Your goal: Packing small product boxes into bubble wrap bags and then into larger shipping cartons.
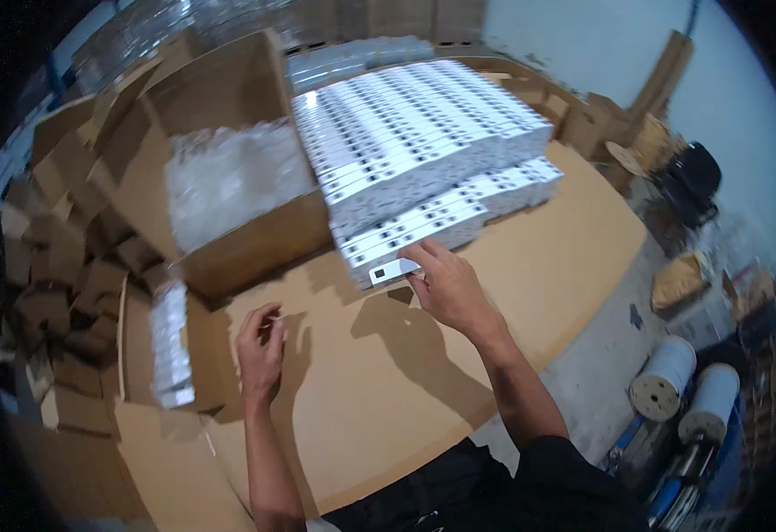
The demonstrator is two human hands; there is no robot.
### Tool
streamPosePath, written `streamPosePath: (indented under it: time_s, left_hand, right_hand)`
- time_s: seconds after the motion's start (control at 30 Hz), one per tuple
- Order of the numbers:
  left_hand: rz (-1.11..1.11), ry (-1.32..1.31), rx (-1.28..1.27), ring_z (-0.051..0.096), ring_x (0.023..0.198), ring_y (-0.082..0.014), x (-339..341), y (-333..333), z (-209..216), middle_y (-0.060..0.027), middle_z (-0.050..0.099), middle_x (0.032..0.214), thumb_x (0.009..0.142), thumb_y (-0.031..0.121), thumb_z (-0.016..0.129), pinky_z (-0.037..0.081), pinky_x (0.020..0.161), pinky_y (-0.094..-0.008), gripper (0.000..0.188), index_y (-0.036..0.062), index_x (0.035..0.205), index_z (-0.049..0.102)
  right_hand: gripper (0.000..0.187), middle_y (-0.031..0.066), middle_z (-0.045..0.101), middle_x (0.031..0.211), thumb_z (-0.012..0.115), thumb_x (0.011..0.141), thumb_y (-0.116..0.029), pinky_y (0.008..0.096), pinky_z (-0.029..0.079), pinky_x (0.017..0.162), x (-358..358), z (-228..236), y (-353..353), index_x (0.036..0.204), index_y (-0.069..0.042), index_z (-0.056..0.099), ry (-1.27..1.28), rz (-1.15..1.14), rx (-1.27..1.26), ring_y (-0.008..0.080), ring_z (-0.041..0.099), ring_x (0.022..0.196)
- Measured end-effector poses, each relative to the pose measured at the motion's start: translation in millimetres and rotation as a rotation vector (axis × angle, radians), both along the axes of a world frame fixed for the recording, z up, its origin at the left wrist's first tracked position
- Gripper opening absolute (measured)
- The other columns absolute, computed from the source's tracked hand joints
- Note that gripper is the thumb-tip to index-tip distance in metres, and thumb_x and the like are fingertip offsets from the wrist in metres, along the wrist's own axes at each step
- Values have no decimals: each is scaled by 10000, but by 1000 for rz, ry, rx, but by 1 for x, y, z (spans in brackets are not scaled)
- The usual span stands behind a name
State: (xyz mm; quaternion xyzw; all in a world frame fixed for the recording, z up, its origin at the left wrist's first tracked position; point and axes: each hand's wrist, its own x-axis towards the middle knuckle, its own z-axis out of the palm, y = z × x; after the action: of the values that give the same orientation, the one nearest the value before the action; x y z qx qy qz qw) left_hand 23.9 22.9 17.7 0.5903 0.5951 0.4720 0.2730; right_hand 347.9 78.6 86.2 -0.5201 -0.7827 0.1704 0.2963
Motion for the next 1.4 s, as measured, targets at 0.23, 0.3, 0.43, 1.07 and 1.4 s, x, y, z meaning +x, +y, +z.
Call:
streamPosePath:
  time_s: [0.23,0.3,0.43,1.07,1.4]
  left_hand:
    - [-43,-291,-193,620,654,-77,-11,-8,24,-38,638,741,1035,190,603,505,576,-249,232,30,1189,671]
    - [-25,-428,-204,576,640,-70,-17,-9,19,-23,616,804,1081,219,535,488,567,-239,255,41,1220,654]
    - [65,-431,-160,637,769,-83,-30,-7,13,-34,644,867,1076,202,542,511,621,-232,227,38,1197,643]
    - [167,-84,-124,693,1036,-201,-32,2,-6,-143,721,1117,926,-32,665,552,892,-340,388,25,1285,531]
    - [134,-76,-63,695,1029,-227,-32,2,-9,-152,713,1120,896,-12,714,552,891,-343,448,27,1304,534]
  right_hand:
    - [329,134,627,1066,691,810,14,492,526,800,-114,-24,-2,1120,-69,617,95,243,45,400,632,983]
    - [341,142,627,1056,705,795,14,493,526,807,-140,-28,-4,1117,-61,620,132,283,21,403,630,986]
    - [311,173,609,1189,697,820,23,439,555,820,-167,-31,-2,1121,-30,637,362,367,140,379,658,1017]
    - [349,157,645,1032,686,874,62,354,542,891,-170,-91,21,1130,-6,459,542,237,-212,225,671,985]
    - [402,204,633,1131,659,854,53,394,523,967,-167,-94,22,1178,-16,432,476,259,-251,298,670,1083]
